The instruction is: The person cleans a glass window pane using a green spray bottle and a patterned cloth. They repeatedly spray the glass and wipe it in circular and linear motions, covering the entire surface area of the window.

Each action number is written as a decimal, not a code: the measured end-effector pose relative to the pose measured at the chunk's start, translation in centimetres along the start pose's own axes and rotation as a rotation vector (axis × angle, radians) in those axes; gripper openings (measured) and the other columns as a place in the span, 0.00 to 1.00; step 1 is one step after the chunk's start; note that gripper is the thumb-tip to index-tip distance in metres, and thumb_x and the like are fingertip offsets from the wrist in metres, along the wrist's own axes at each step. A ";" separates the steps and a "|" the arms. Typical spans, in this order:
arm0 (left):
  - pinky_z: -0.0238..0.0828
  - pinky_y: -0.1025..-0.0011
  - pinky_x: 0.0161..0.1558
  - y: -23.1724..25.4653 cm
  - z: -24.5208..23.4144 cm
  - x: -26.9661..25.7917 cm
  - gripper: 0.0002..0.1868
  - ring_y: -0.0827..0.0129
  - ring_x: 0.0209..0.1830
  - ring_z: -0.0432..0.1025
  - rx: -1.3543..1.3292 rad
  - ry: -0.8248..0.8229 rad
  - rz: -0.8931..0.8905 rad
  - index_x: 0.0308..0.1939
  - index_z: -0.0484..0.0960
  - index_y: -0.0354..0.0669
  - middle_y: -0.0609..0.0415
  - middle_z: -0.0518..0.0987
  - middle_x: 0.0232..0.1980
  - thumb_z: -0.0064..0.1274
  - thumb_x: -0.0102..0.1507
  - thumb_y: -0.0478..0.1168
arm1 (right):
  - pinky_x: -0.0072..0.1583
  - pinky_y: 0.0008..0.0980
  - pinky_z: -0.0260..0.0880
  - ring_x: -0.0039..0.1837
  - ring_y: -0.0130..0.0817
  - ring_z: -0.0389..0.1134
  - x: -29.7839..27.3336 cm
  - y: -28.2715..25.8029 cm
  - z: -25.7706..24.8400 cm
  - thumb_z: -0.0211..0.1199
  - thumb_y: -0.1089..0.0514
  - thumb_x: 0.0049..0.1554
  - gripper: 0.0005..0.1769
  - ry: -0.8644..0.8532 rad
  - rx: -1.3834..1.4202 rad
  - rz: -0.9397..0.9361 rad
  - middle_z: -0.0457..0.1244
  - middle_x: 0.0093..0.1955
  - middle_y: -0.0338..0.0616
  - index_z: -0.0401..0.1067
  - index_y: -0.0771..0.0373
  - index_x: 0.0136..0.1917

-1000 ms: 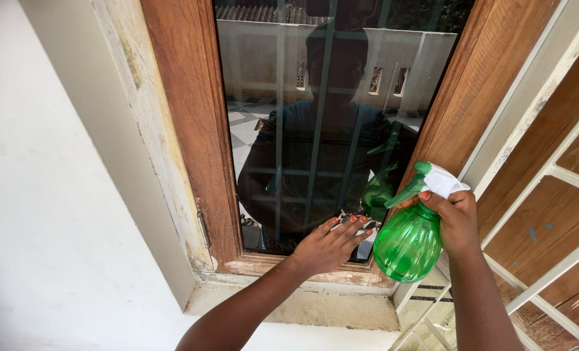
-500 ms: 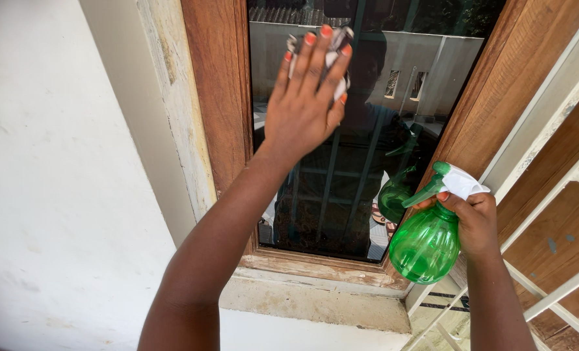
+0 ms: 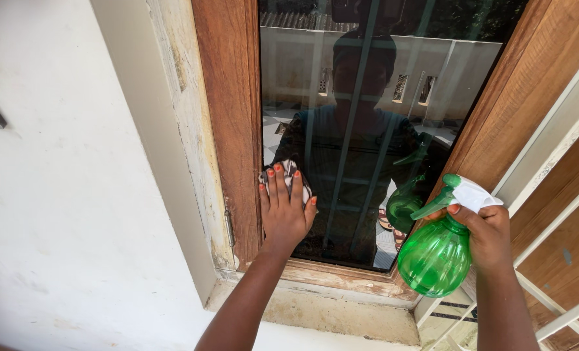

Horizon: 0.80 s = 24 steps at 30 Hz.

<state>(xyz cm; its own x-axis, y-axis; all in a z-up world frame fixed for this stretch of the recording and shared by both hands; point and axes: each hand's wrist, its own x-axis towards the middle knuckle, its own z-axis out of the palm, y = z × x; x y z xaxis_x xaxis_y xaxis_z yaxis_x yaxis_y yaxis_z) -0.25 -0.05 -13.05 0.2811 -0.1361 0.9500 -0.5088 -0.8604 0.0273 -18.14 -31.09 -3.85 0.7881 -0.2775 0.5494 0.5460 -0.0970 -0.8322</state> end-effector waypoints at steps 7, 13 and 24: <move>0.40 0.37 0.76 0.7 2.8 -11.3 0.36 0.32 0.81 0.44 -0.071 -0.164 -0.001 0.76 0.60 0.35 0.21 0.51 0.78 0.36 0.73 0.59 | 0.48 0.40 0.77 0.44 0.42 0.74 0.3 0.0 0.0 0.61 0.63 0.60 0.10 -0.021 0.028 0.009 0.71 0.43 0.56 0.75 0.75 0.47; 0.39 0.39 0.77 1.7 2.8 -7.3 0.36 0.35 0.82 0.44 -0.108 -0.057 0.098 0.78 0.61 0.40 0.25 0.51 0.80 0.37 0.74 0.61 | 0.48 0.40 0.78 0.44 0.42 0.75 0.2 -0.3 0.3 0.61 0.63 0.59 0.09 -0.065 0.066 0.012 0.71 0.42 0.54 0.76 0.75 0.46; 0.26 0.50 0.81 12.1 0.4 7.5 0.34 0.51 0.86 0.39 -0.081 -0.011 0.214 0.83 0.56 0.51 0.39 0.51 0.84 0.27 0.77 0.62 | 0.47 0.40 0.78 0.42 0.43 0.75 0.6 -0.1 -0.2 0.62 0.64 0.59 0.09 -0.035 0.021 0.053 0.72 0.41 0.55 0.77 0.75 0.45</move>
<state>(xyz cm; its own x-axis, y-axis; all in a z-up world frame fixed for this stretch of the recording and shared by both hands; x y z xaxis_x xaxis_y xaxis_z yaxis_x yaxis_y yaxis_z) -3.98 -11.69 -5.74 0.1685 -0.3173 0.9332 -0.6215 -0.7690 -0.1493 -17.74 -31.48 -3.46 0.8256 -0.2477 0.5069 0.5084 -0.0632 -0.8588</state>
